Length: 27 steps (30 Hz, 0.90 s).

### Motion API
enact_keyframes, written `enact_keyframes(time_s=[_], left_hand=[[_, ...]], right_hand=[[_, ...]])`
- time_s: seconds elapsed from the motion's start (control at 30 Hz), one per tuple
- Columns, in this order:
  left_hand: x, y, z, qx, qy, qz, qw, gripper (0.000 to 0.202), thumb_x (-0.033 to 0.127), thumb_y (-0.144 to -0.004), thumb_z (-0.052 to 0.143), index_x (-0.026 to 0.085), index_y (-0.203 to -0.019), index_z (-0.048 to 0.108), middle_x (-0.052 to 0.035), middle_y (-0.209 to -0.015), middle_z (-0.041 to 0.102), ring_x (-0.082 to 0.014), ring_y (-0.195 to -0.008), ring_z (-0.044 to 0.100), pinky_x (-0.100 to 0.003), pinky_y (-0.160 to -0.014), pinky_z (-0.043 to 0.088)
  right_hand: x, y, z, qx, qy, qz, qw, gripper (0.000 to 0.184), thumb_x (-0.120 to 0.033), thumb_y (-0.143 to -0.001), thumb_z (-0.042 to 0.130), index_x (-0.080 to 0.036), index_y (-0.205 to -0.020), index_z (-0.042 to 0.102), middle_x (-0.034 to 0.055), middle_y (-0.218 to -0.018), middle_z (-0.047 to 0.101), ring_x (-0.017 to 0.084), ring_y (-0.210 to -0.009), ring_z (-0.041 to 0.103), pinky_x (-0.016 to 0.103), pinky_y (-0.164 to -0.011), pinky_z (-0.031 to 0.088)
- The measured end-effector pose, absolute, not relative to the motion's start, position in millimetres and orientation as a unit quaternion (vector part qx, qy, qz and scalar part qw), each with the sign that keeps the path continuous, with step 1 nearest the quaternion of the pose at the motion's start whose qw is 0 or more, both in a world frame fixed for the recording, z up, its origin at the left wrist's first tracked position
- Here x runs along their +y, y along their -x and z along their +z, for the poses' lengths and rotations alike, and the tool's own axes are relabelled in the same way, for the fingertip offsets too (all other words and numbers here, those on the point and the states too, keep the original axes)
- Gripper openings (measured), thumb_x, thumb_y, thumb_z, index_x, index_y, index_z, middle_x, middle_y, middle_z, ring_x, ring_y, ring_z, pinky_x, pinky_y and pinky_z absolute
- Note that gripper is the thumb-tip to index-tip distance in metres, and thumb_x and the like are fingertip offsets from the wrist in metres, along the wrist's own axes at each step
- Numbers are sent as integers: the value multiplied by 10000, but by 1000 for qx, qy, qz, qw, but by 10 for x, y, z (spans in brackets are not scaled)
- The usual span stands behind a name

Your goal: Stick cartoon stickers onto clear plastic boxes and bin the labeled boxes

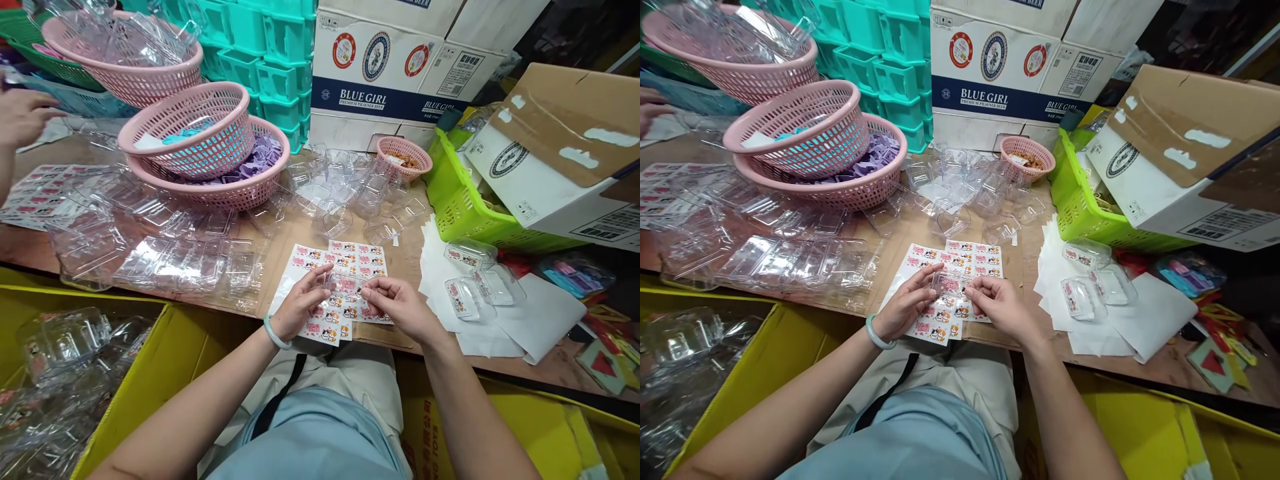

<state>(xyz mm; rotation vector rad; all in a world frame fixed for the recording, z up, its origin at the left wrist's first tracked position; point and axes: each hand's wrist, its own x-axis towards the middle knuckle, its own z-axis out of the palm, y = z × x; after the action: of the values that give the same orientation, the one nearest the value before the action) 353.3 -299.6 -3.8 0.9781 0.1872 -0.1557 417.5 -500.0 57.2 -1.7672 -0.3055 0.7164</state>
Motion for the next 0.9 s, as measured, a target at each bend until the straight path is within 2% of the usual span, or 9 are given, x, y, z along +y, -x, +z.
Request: enact_keyframes(time_s=[0.27,0.53,0.67,0.8,0.9], left_hand=[[-3000,-3534,-52,101,-449,-71,885,525,222,-728,661,271,-1249,618,-44,-1331,525,-219,-1172,533,-366,-1067,351],[-3007,-3536,-41,106,-461,-57,879,509,231,-719,662,252,-1226,634,-49,-1260,567,-207,-1172,511,-342,-1055,375],[-3018,-3534,-59,103,-479,-52,870,480,286,-758,679,253,-1233,621,-51,-1295,558,-196,-1147,531,-327,-1026,397],[-3066,-3548,-88,99,-541,-31,835,502,340,-779,708,219,-1247,573,-87,-1298,556,-200,-1100,567,-330,-977,431],[-3096,-3562,-84,111,-572,-16,813,510,354,-756,730,186,-1207,561,-106,-1257,569,-205,-1073,583,-323,-933,454]], right_hand=[[-4951,-4220,553,-127,766,327,538,380,-536,-767,676,-168,-741,587,-35,-576,508,84,-516,430,208,-496,307],[-4935,-4223,511,-121,765,335,537,352,-509,-772,664,-168,-749,578,-39,-583,504,74,-497,416,207,-490,300],[-4936,-4224,515,-120,777,329,524,347,-511,-768,648,-173,-751,572,-41,-578,511,76,-487,414,207,-485,306],[-4839,-4161,537,-105,809,300,495,346,-512,-758,619,-173,-716,568,-30,-540,527,92,-477,434,212,-478,311],[-4773,-4091,531,-102,869,203,439,350,-496,-779,592,-184,-628,547,-22,-497,520,99,-461,427,223,-479,305]])
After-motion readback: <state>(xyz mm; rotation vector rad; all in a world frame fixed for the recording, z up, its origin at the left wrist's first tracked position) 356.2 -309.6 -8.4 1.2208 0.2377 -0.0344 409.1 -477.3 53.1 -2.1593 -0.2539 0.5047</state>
